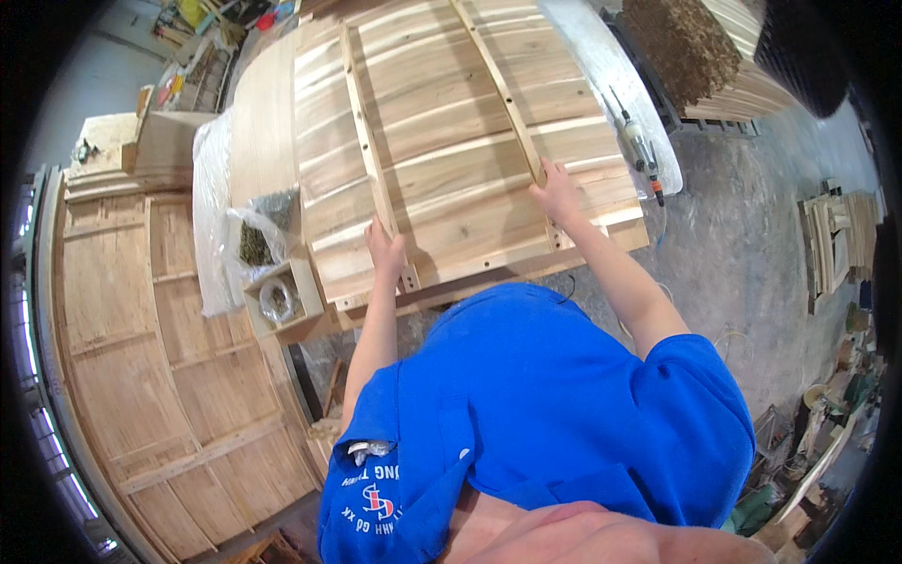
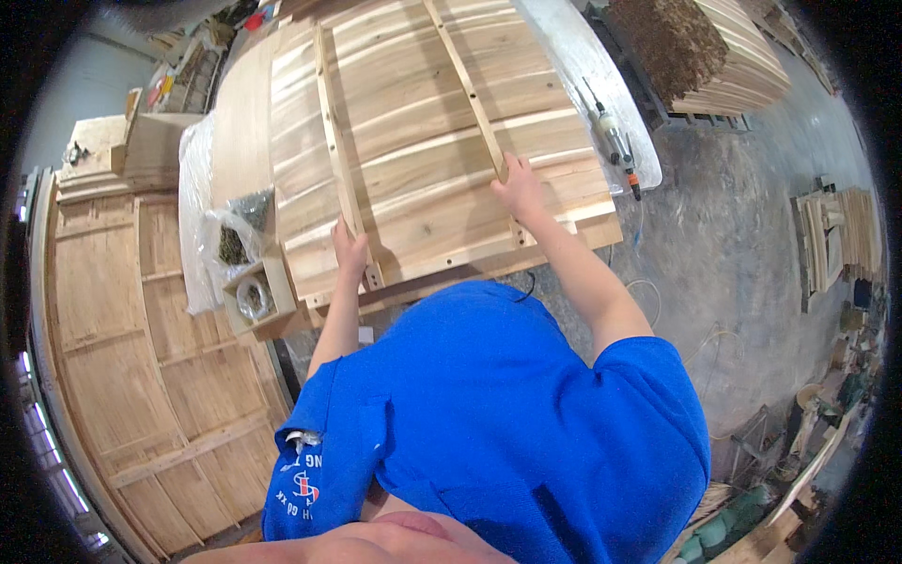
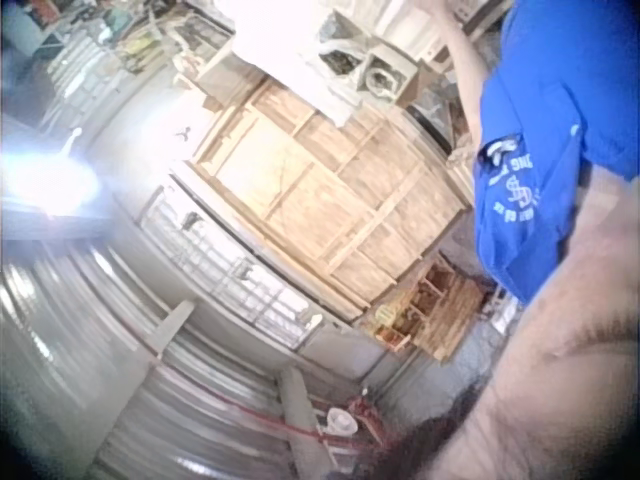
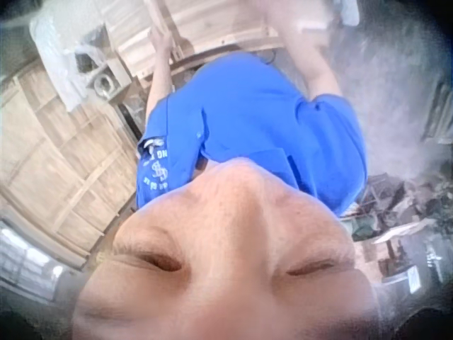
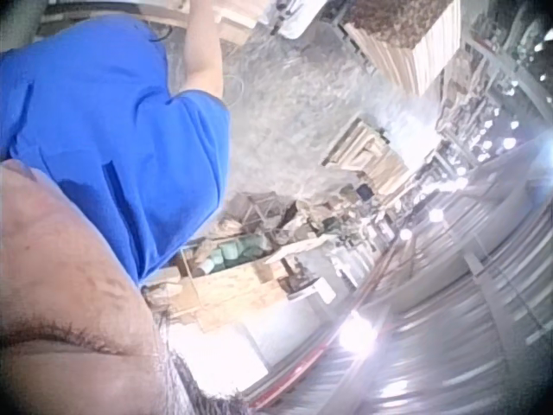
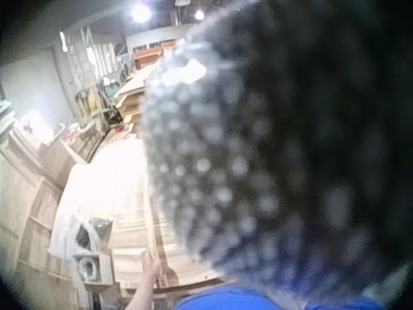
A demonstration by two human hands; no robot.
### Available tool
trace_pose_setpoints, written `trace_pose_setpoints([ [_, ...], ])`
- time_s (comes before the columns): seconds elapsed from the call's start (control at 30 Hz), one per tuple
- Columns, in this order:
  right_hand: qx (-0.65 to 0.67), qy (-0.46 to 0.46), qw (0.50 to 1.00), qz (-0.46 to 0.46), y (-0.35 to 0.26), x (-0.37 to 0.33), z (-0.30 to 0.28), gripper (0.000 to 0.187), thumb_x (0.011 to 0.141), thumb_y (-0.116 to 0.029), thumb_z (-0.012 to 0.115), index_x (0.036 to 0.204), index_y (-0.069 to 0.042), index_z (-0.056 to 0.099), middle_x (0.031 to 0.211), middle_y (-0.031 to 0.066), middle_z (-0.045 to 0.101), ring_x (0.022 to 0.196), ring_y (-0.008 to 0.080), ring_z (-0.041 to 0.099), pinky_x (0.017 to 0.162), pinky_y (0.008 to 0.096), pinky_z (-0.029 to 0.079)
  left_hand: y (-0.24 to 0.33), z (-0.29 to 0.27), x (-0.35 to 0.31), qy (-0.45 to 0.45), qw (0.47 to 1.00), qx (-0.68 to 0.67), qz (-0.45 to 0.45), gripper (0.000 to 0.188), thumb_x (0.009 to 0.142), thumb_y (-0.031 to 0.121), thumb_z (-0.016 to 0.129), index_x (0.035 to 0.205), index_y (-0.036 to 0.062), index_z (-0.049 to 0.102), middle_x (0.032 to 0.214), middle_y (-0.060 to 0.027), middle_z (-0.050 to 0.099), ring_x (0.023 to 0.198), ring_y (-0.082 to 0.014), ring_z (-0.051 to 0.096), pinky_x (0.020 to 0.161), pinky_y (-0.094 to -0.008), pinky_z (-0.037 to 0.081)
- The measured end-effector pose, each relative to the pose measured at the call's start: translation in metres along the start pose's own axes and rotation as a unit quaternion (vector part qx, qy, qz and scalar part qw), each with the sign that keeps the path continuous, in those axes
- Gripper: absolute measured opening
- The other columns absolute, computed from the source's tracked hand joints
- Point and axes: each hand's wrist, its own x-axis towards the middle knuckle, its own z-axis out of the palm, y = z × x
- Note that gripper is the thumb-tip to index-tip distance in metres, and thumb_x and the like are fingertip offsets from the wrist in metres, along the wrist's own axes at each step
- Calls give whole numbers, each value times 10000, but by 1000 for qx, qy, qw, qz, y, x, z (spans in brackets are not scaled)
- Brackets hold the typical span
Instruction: The person assembles wooden pallets by aligning wooden slats and driving screws into pre-drilled holes using a pneumatic screwdriver. The person repeatedly picks screws from a small container, positions them, and fastens them into the pallet structure. The person also lifts and repositions pallets during the process.
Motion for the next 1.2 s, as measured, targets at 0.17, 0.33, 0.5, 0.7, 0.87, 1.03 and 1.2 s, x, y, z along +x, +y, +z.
trace_pose_setpoints([
  [0.17,6,8,1000,7,-9,-2,0,508,722,-183,577,1204,-80,455,1091,164,486,987,358,513,815,439,448,-2,0,1,8,1000,6,-2,603,630,59,534,1221,3,427,1083,-219,455,1057,-374,406,938,-427,330],
  [0.33,30,18,999,8,-8,-3,4,496,715,-169,569,1192,-75,470,1086,156,484,975,350,516,801,438,450,7,-2,-1,12,1000,3,-18,585,635,54,533,1212,20,444,1085,-212,461,1059,-367,415,948,-411,332],
  [0.5,2,0,1000,3,-6,0,5,495,718,-184,578,1189,-66,481,1080,146,487,976,338,516,794,428,451,6,-2,-2,19,1000,-6,-20,597,639,72,544,1228,44,446,1088,-210,467,1063,-366,417,953,-408,331],
  [0.7,-19,-9,999,-26,-9,-2,3,517,736,-222,584,1213,-62,466,1096,152,485,971,335,524,792,427,453,-3,-4,-1,11,999,40,-25,620,640,83,537,1250,41,429,1110,-220,470,1095,-372,406,961,-416,328],
  [0.87,-32,-6,999,-14,-9,-3,-1,519,736,-215,586,1213,-51,467,1091,158,488,957,345,531,788,433,455,5,0,-5,4,1000,26,0,632,633,67,521,1256,30,420,1143,-216,472,1113,-370,400,964,-416,327],
  [1.03,-27,4,999,-23,-16,-4,-2,508,727,-194,589,1198,-42,475,1055,171,497,924,361,538,777,435,458,3,-4,-6,25,999,-26,13,625,634,48,515,1251,20,425,1159,-215,469,1108,-367,410,972,-402,326],
  [1.2,-21,16,999,-34,-13,-3,-1,501,716,-185,594,1182,-38,479,1028,175,499,902,370,536,763,443,456,9,-3,-5,15,999,-20,21,628,633,33,509,1254,6,420,1160,-214,464,1123,-362,409,986,-381,325],
])
